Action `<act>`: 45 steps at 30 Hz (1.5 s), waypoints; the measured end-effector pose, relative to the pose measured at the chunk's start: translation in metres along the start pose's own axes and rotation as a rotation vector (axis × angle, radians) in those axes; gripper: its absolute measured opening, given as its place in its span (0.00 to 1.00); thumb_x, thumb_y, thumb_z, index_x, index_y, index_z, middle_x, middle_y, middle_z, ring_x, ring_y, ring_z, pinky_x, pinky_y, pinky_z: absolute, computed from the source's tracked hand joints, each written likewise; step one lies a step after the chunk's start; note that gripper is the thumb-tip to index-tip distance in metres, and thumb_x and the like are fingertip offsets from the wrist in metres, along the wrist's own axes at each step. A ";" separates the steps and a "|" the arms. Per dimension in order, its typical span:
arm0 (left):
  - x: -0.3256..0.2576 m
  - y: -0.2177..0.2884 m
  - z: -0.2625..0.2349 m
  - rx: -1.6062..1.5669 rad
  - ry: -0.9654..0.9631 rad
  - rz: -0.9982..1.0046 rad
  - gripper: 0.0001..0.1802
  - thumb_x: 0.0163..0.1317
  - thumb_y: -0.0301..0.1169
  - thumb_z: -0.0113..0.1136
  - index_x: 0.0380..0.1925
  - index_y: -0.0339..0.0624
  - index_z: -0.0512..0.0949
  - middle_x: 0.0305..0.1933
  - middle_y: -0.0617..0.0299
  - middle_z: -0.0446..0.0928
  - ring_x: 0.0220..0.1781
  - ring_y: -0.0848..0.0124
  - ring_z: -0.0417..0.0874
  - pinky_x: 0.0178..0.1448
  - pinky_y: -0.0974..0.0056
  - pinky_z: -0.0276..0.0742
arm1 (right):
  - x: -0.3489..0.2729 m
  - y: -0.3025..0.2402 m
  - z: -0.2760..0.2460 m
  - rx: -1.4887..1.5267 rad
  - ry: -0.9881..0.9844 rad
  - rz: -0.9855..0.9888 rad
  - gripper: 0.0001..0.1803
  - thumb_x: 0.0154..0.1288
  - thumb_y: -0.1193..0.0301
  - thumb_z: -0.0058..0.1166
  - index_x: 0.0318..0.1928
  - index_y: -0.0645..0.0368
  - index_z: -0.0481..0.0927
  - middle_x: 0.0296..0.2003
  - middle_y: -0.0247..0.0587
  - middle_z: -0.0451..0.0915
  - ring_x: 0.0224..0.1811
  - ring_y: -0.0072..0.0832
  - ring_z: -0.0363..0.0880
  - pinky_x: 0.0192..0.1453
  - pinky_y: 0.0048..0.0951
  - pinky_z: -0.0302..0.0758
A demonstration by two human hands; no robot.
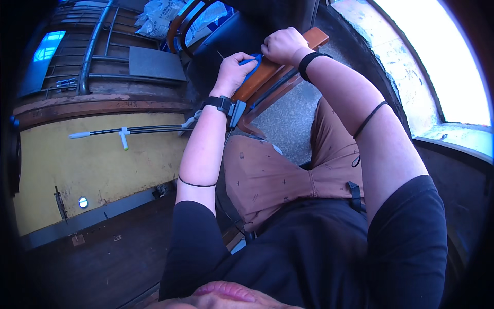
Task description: Cleaning and wiping the armrest and frame of a wooden chair using a blue cloth.
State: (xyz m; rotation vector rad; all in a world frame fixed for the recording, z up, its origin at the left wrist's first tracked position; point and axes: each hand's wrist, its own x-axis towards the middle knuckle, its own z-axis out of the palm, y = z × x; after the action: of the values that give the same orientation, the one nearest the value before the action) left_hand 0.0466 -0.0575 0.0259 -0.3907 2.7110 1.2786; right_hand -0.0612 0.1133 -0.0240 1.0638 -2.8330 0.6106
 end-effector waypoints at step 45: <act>-0.018 -0.011 0.047 0.404 0.393 0.674 0.10 0.58 0.32 0.74 0.39 0.41 0.88 0.47 0.56 0.84 0.52 0.55 0.83 0.59 0.55 0.80 | 0.000 0.006 -0.002 0.072 -0.020 0.001 0.23 0.77 0.57 0.46 0.36 0.53 0.91 0.34 0.42 0.89 0.38 0.38 0.88 0.51 0.38 0.83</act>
State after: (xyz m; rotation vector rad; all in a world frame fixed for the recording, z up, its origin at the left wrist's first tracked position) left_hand 0.0666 -0.0244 -0.0084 0.3946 3.5037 0.7475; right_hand -0.0653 0.1180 -0.0240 1.0854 -2.8495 0.7107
